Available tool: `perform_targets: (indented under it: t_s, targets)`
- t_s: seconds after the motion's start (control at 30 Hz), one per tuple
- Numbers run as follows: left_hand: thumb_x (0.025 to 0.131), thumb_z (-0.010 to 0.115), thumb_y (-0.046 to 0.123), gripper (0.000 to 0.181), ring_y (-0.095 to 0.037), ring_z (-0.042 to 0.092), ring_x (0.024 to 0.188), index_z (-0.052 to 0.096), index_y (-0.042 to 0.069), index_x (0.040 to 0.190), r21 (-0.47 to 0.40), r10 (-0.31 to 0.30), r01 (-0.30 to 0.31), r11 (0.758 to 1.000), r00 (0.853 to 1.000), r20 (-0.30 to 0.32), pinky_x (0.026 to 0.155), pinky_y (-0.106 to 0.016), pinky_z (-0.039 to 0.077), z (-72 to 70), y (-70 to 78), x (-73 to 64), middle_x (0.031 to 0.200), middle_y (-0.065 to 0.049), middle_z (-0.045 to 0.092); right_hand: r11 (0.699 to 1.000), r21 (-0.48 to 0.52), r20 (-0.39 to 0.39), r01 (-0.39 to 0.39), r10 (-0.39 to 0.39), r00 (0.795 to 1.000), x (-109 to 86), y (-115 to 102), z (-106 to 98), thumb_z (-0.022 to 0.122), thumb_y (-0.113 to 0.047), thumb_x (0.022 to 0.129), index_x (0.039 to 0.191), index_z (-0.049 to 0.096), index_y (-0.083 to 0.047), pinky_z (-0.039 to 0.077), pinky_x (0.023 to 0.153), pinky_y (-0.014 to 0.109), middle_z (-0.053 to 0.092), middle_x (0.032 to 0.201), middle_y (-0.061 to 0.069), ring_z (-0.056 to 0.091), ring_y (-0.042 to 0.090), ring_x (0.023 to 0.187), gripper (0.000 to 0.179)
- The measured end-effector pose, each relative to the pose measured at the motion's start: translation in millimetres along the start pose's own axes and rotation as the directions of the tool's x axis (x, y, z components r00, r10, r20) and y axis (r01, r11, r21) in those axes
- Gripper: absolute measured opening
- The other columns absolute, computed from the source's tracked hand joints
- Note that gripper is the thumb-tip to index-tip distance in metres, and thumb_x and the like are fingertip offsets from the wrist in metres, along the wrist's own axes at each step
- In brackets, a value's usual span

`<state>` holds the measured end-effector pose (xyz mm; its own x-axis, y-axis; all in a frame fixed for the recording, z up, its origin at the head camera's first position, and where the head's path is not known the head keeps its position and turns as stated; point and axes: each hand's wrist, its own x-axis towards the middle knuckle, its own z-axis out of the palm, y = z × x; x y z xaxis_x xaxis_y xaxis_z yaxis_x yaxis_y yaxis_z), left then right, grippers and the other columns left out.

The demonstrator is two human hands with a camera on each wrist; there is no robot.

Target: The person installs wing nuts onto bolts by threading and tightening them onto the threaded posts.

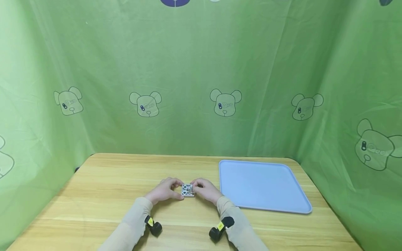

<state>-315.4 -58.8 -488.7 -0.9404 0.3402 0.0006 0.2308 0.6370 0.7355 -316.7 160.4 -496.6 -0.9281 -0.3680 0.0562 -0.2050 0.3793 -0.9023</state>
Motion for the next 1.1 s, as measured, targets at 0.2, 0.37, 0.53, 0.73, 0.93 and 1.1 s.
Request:
perform_targets:
  t_s: [0.2, 0.37, 0.53, 0.73, 0.93, 1.1]
  targets:
    - [0.065, 0.085, 0.033, 0.054, -0.02, 0.048, 0.1, 0.067, 0.019, 0.114, 0.001, 0.0, 0.0, 1.0, 1.0, 0.003, 0.091, -0.046, 0.038, -0.3, -0.1, -0.3, 0.108, -0.002, 0.06, 1.0, -0.003, 0.008, 0.001, -0.001, 1.0, -0.6, -1, -1, 0.058, -0.007, 0.086, 0.084, 0.058, -0.001, 0.036, 0.108, 0.053, 0.062, 0.125, 0.017, 0.055, 0.03, 0.118, 0.007]
    - [0.065, 0.085, 0.033, 0.053, -0.02, 0.047, 0.101, 0.067, 0.019, 0.114, -0.003, -0.003, 0.003, 1.0, 1.0, 0.01, 0.092, -0.047, 0.037, -0.5, -0.5, -1.2, 0.109, -0.002, 0.06, 1.0, 0.005, 0.012, 0.008, -0.008, 1.0, -1.3, -1, 0, 0.057, -0.006, 0.084, 0.085, 0.058, 0.001, 0.037, 0.107, 0.052, 0.062, 0.126, 0.018, 0.055, 0.03, 0.118, 0.007]
    - [0.066, 0.085, 0.033, 0.052, -0.02, 0.047, 0.101, 0.066, 0.02, 0.113, -0.003, -0.002, 0.002, 1.0, 1.0, 0.012, 0.092, -0.046, 0.037, -0.6, 0.1, -1.7, 0.109, -0.002, 0.059, 1.0, -0.008, 0.014, 0.017, -0.017, 1.0, -0.7, 1, -1, 0.057, -0.006, 0.085, 0.086, 0.057, 0.002, 0.038, 0.105, 0.052, 0.062, 0.126, 0.019, 0.056, 0.031, 0.117, 0.008]
    - [0.065, 0.085, 0.031, 0.054, -0.021, 0.047, 0.101, 0.066, 0.019, 0.114, -0.019, -0.006, 0.006, 1.0, 1.0, 0.014, 0.092, -0.047, 0.037, -1.0, 1.3, -1.8, 0.109, -0.003, 0.06, 1.0, 0.028, 0.029, 0.014, -0.015, 0.999, -1.3, -1, -7, 0.059, -0.008, 0.088, 0.096, 0.059, 0.002, 0.036, 0.109, 0.054, 0.062, 0.125, 0.018, 0.055, 0.032, 0.12, 0.013]
    - [0.067, 0.085, 0.024, 0.061, -0.021, 0.051, 0.102, 0.062, 0.011, 0.122, -0.099, 0.008, -0.004, 0.995, 0.999, 0.045, 0.091, -0.044, 0.042, -5.8, 0.4, -1.3, 0.111, -0.006, 0.06, 0.999, 0.031, 0.042, 0.045, -0.047, 0.998, 0.1, -3, -17, 0.057, -0.009, 0.091, 0.114, 0.06, 0.002, 0.042, 0.104, 0.046, 0.063, 0.121, 0.021, 0.056, 0.034, 0.117, 0.025]
    - [0.074, 0.078, 0.013, 0.055, -0.021, 0.055, 0.098, 0.058, 0.001, 0.124, -0.231, 0.03, -0.014, 0.973, 0.998, 0.063, 0.087, -0.035, 0.046, -16.4, -1.4, -0.4, 0.11, -0.015, 0.061, 0.999, 0.037, 0.028, 0.022, -0.023, 0.999, 2.8, -8, -27, 0.057, -0.012, 0.093, 0.118, 0.058, 0.001, 0.05, 0.092, 0.039, 0.06, 0.124, 0.024, 0.057, 0.035, 0.115, 0.028]
